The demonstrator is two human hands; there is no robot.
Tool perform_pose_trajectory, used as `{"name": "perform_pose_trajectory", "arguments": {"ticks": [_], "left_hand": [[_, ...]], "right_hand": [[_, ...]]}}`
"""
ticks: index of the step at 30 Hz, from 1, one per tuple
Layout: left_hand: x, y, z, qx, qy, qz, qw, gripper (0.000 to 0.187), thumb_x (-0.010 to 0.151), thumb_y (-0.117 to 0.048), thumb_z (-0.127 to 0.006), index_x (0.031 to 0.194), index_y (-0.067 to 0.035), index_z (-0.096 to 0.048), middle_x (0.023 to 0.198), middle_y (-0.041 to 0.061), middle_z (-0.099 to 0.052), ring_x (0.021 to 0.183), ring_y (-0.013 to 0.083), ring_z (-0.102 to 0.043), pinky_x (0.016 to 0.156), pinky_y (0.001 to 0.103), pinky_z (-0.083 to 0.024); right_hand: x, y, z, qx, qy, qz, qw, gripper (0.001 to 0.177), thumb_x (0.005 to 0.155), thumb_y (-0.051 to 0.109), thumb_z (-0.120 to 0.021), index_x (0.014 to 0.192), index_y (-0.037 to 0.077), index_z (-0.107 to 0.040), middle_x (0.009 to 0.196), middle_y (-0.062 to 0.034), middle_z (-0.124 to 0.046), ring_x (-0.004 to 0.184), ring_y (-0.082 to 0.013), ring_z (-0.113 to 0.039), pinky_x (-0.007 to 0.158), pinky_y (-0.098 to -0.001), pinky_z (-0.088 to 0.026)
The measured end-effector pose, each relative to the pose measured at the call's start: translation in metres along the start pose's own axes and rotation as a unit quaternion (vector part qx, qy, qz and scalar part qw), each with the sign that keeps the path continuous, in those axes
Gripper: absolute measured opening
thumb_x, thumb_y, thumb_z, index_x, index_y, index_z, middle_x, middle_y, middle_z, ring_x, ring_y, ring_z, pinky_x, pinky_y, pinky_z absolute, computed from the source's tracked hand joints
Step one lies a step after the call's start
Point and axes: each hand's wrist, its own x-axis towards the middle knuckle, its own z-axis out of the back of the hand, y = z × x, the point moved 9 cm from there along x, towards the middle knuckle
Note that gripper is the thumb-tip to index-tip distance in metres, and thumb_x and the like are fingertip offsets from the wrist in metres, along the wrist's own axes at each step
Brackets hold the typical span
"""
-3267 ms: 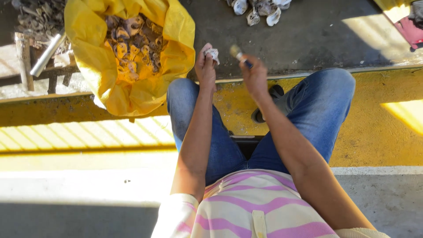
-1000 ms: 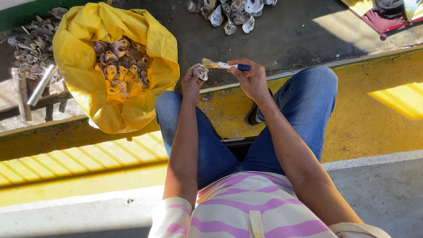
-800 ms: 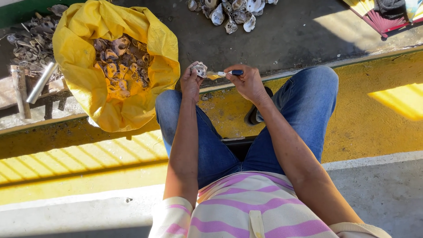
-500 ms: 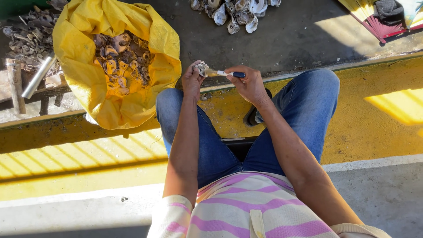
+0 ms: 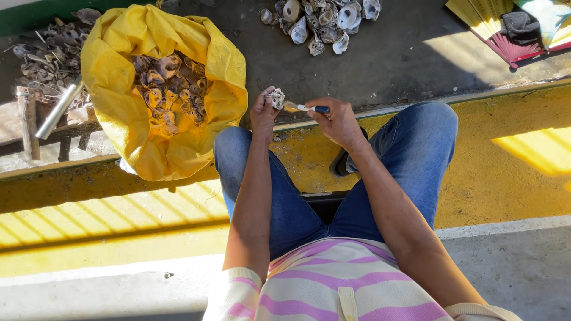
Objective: Cleaning oyster shells using a small brush.
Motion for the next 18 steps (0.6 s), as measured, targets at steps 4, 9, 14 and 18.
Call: {"name": "perform_pose_trajectory", "arguments": {"ticks": [4, 9, 14, 18], "left_hand": [[-0.009, -0.008, -0.016, 0.028, 0.05, -0.002, 0.998, 0.033, 0.109, -0.017, -0.055, 0.139, -0.007, -0.064, 0.117, 0.003, -0.07, 0.106, 0.0106, -0.067, 0.097, 0.031, -0.06], [-0.021, -0.031, -0.032, 0.029, 0.096, 0.02, 0.995, 0.035, 0.109, -0.019, -0.053, 0.141, -0.009, -0.062, 0.124, 0.001, -0.07, 0.108, 0.0086, -0.067, 0.095, 0.029, -0.058], [-0.017, -0.01, -0.015, -0.01, 0.061, 0.031, 0.998, 0.032, 0.109, -0.017, -0.054, 0.14, -0.009, -0.062, 0.122, 0.005, -0.071, 0.103, 0.0114, -0.07, 0.09, 0.03, -0.06], [0.012, 0.02, 0.041, 0.059, -0.083, 0.093, 0.99, 0.03, 0.107, -0.015, -0.054, 0.134, -0.006, -0.065, 0.114, 0.013, -0.071, 0.093, 0.0185, -0.07, 0.08, 0.035, -0.063]], "right_hand": [[0.002, 0.013, 0.038, 0.148, -0.099, -0.011, 0.984, 0.02, 0.099, 0.008, -0.071, 0.119, 0.007, -0.074, 0.105, -0.0091, -0.079, 0.083, -0.0073, -0.073, 0.057, -0.0266, -0.052], [0.005, -0.017, 0.05, 0.092, -0.081, -0.075, 0.99, 0.016, 0.099, 0.015, -0.074, 0.113, 0.008, -0.077, 0.08, -0.0039, -0.076, 0.059, -0.0028, -0.059, 0.047, -0.0257, -0.044], [0.0, -0.015, 0.036, 0.036, -0.048, -0.066, 0.996, 0.015, 0.098, 0.014, -0.073, 0.11, 0.006, -0.079, 0.069, -0.0065, -0.071, 0.047, -0.0103, -0.05, 0.04, -0.0305, -0.037], [-0.004, -0.042, 0.025, -0.118, 0.022, -0.115, 0.986, 0.014, 0.094, 0.018, -0.075, 0.101, 0.007, -0.08, 0.058, -0.0093, -0.068, 0.042, -0.0129, -0.056, 0.043, -0.0311, -0.045]]}}
